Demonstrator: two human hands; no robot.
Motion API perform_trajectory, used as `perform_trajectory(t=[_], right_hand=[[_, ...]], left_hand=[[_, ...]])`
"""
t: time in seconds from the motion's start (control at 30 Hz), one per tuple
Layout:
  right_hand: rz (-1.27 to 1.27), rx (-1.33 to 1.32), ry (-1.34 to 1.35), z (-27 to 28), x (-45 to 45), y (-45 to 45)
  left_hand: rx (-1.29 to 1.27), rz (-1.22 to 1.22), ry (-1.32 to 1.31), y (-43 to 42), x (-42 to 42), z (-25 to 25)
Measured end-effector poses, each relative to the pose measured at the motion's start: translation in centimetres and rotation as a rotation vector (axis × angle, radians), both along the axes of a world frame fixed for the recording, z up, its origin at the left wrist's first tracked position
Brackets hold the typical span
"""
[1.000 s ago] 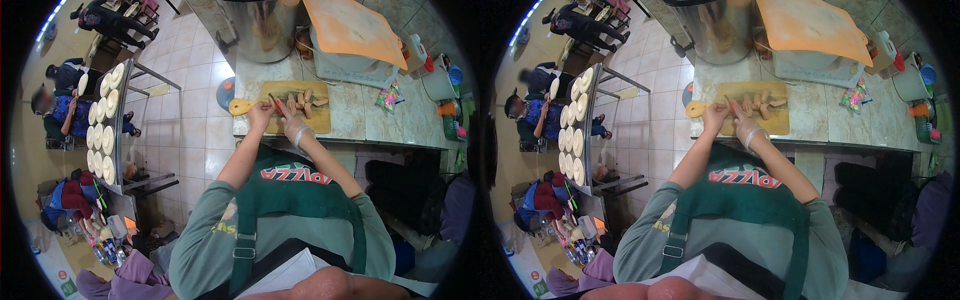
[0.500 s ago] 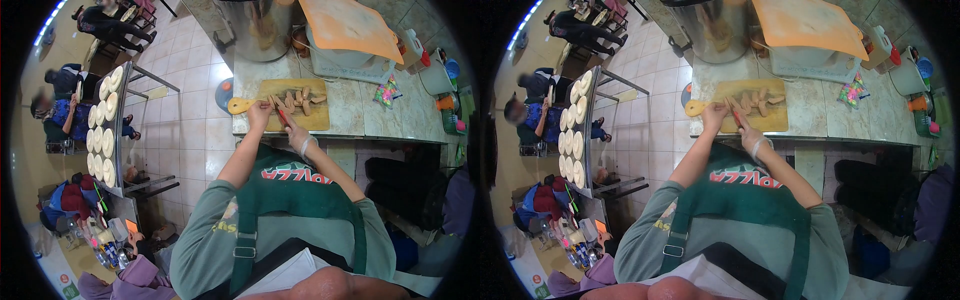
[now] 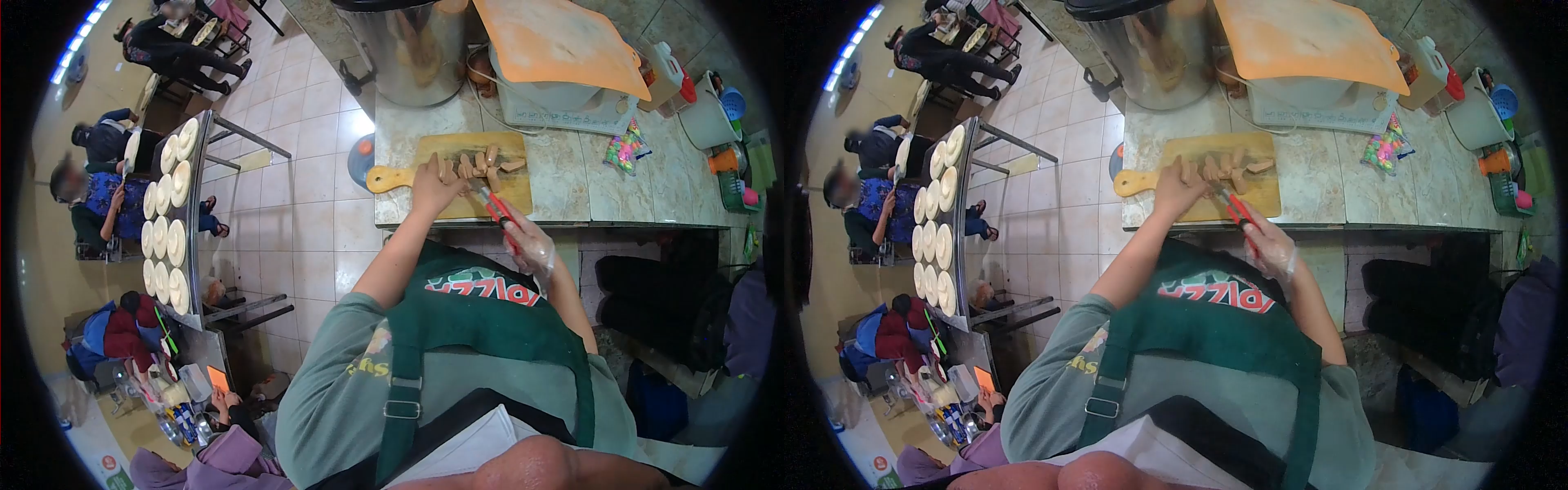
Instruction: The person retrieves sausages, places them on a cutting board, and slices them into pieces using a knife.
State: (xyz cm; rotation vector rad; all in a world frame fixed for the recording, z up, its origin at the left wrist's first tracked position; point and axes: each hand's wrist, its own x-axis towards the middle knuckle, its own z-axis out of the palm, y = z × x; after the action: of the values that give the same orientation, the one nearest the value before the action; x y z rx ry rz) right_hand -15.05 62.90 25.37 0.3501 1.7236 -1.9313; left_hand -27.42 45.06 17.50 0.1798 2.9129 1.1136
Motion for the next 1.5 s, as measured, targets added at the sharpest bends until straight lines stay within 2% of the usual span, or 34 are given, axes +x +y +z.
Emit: perform_trajectory(t=[0.03,0.1,0.23,0.3,0.43,0.5,0.73,0.93,1.0,1.03,1.1,1.13,1.2,1.23,1.27,1.3,1.33,1.37,1.4,1.43,1.47,1.5], right_hand=[[-0.069,-0.071,-0.038,1.0,0.3,0.6],[-0.104,-0.063,-0.013,0.8,0.7,1.6],[-0.228,-0.100,0.017,2.1,1.3,2.7],[-0.207,-0.122,0.019,2.3,1.5,3.3],[-0.276,-0.122,0.096,1.1,1.5,3.0],[-0.186,-0.147,0.042,1.7,1.7,3.5],[-0.206,-0.119,0.037,2.4,1.3,3.7],[-0.231,-0.130,0.096,1.2,1.0,3.6],[-0.212,-0.112,0.028,1.7,0.7,3.5],[-0.195,-0.113,0.031,1.6,0.4,3.2],[-0.167,-0.010,0.036,1.0,-0.5,2.4],[-0.135,0.103,0.162,-1.2,-1.2,1.7],[0.025,0.362,0.186,-1.2,-3.1,-0.7],[0.116,0.488,0.237,-1.2,-4.1,-2.2],[0.183,0.678,0.592,-5.0,-5.2,-2.8],[0.265,0.639,0.638,-6.7,-6.2,-3.3],[0.241,0.902,0.837,-7.8,-7.1,-4.1],[0.179,1.149,1.046,-8.3,-7.8,-5.6],[0.397,1.229,0.638,-5.5,-8.2,-6.8],[0.425,1.296,0.583,-5.6,-8.5,-7.7],[0.448,1.372,0.529,-6.0,-8.8,-7.5],[0.446,1.424,0.659,-8.6,-9.6,-6.1]], left_hand=[[-0.001,-0.002,0.001,0.5,0.3,0.6],[-0.202,-0.116,0.036,1.5,0.8,1.9],[-0.344,-0.135,0.133,2.9,1.1,1.8],[-0.317,-0.146,0.248,3.2,0.9,1.1],[-0.228,-0.123,0.315,3.1,-0.2,-0.9],[-0.185,-0.102,0.366,3.0,-0.5,-1.5],[-0.179,-0.171,0.386,3.2,-0.8,-2.8],[-0.122,-0.149,0.300,2.2,-1.8,-3.0],[0.095,-0.039,0.236,1.8,-2.3,-2.6],[0.093,-0.023,0.241,1.5,-2.7,-2.9],[0.385,0.113,0.121,0.6,-3.5,-3.9],[0.384,0.151,0.137,0.2,-3.5,-3.0],[0.825,0.351,-0.217,-0.9,-3.0,-0.3],[0.876,0.351,-0.224,-2.1,-3.1,-0.8],[0.923,0.356,-0.222,-3.3,-3.1,-1.4],[0.951,0.398,-0.190,-4.4,-2.6,-0.8],[0.974,0.441,-0.155,-5.2,-1.9,-0.1],[0.811,0.472,-0.097,-6.4,-1.7,-1.3],[0.868,0.536,-0.136,-7.0,-0.3,0.5],[0.998,0.574,-0.077,-7.8,0.6,0.1],[0.982,0.617,-0.049,-8.7,1.5,0.1],[0.971,0.655,-0.022,-9.8,2.3,0.2]])
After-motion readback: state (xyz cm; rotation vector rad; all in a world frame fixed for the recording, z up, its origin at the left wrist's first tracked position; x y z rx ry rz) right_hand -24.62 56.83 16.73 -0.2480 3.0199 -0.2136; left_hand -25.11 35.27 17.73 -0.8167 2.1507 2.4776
